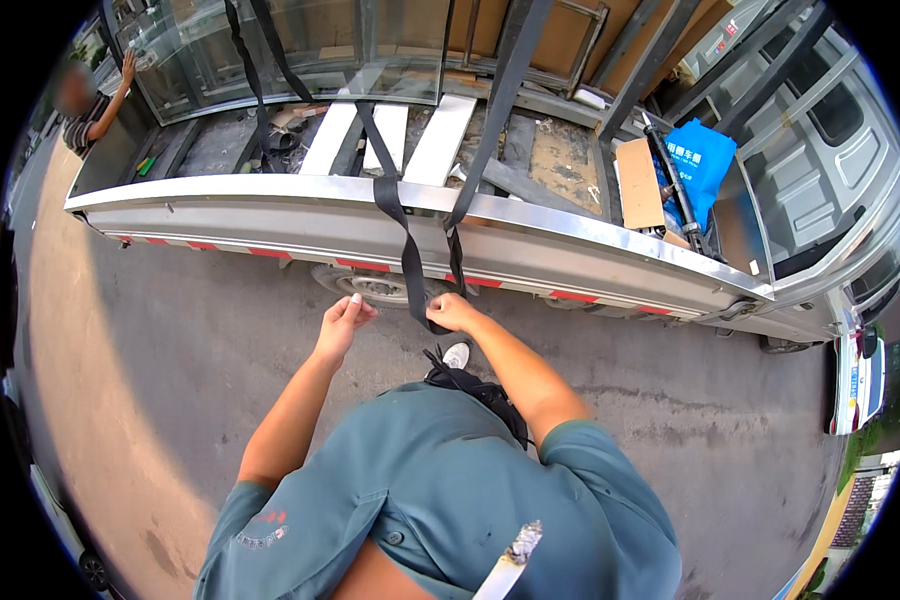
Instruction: The person secures large glass panels and cardboard boxes in the back of a small truck using black straps. They repeatedly loop and tighten the straps over the cargo to ensure it is held firmly in place.
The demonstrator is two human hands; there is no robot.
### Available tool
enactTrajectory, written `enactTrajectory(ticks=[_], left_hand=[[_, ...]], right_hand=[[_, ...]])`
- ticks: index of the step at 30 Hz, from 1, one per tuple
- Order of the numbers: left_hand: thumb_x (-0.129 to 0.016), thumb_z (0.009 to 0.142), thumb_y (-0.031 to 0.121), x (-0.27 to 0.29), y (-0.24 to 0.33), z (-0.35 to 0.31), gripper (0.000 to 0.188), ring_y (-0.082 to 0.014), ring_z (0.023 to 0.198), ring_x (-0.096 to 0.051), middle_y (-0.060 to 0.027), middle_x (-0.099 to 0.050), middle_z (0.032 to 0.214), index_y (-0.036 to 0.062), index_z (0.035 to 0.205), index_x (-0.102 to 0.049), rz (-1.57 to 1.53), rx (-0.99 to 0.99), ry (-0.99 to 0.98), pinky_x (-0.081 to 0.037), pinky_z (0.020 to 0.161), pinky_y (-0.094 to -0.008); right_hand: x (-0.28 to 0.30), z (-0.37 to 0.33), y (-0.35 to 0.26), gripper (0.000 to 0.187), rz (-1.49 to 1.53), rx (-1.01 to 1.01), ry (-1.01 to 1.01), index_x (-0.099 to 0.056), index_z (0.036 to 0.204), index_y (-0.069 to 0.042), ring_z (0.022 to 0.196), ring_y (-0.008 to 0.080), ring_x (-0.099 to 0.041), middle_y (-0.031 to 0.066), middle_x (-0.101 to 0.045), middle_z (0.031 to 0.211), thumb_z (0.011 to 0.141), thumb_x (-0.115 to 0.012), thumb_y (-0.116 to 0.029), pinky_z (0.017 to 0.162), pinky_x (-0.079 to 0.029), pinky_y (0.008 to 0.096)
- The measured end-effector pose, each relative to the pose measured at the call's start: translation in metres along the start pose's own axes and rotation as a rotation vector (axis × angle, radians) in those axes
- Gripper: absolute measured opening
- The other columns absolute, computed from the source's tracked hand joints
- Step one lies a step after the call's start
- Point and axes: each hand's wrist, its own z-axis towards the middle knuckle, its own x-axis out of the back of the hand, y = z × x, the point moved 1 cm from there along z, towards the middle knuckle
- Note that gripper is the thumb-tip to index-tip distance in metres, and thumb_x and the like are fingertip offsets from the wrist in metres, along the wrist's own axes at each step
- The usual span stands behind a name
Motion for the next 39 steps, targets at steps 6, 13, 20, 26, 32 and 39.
enactTrajectory(ticks=[6,13,20,26,32,39], left_hand=[[-0.056,0.109,0.036,0.039,-0.026,-0.021,0.036,-0.0189,0.096,-0.07,-0.0091,-0.073,0.097,0.0039,0.098,-0.066,-0.035,0.053,0.153,-0.054,0.094,-0.0351],[-0.056,0.109,0.035,0.035,-0.031,-0.03,0.034,-0.0184,0.095,-0.07,-0.0093,-0.073,0.097,0.0036,0.098,-0.066,0.024,0.045,0.186,-0.054,0.091,-0.034],[-0.057,0.109,0.028,0.025,-0.041,-0.05,0.032,-0.0185,0.095,-0.069,-0.0101,-0.073,0.098,-0.0005,0.1,-0.065,0.177,0.037,0.134,-0.054,0.092,-0.0342],[-0.055,0.11,0.033,0.027,-0.008,-0.051,0.034,-0.0152,0.098,-0.064,-0.0107,-0.072,0.112,0.0001,0.111,-0.063,0.19,-0.167,0.336,-0.05,0.096,-0.032],[-0.05,0.11,0.043,0.007,0.077,-0.051,0.052,-0.0238,0.114,-0.063,-0.0182,-0.067,0.125,-0.0034,0.133,-0.057,0.155,-0.189,0.123,-0.048,0.104,-0.0386],[-0.07,0.101,0.018,-0.06,0.155,-0.057,0.032,-0.0053,0.056,-0.048,0.0025,-0.055,0.07,-0.0008,0.124,-0.059,0.032,-0.073,-0.164,-0.044,0.057,-0.025]], right_hand=[[-0.106,0.016,-0.06,0.048,0.113,0.439,-0.269,-0.071,0.087,-0.002,0.07,0.016,-0.063,0.0138,-0.066,0.073,0.091,-0.074,-0.049,0.068,-0.052,0.0383],[-0.047,0.051,-0.048,0.068,-0.182,0.155,-0.278,-0.074,0.109,-0.003,0.112,0.0398,-0.068,0.0237,-0.073,0.115,0.089,-0.066,-0.068,0.094,-0.051,0.0456],[-0.08,0.062,-0.084,0.073,-0.275,0.036,-0.212,-0.076,0.108,-0.004,0.11,0.0438,-0.069,0.0274,-0.074,0.108,0.09,-0.059,-0.073,0.095,-0.053,0.0503],[-0.151,0.049,-0.137,0.033,0.071,0.524,-0.184,-0.072,0.082,-0.006,0.089,0.0404,-0.072,0.02,-0.074,0.088,0.087,-0.067,-0.038,0.077,-0.055,0.0481],[-0.111,-0.056,-0.232,0.04,-0.206,0.75,-0.66,-0.074,0.084,-0.002,0.086,0.0367,-0.071,0.0191,-0.073,0.086,0.096,-0.061,-0.038,0.083,-0.053,0.0466],[0.0,-0.084,-0.234,0.044,-0.542,0.562,-0.527,-0.073,0.098,-0.006,0.098,0.0409,-0.069,0.0191,-0.074,0.098,0.102,-0.05,-0.044,0.088,-0.052,0.0524]])
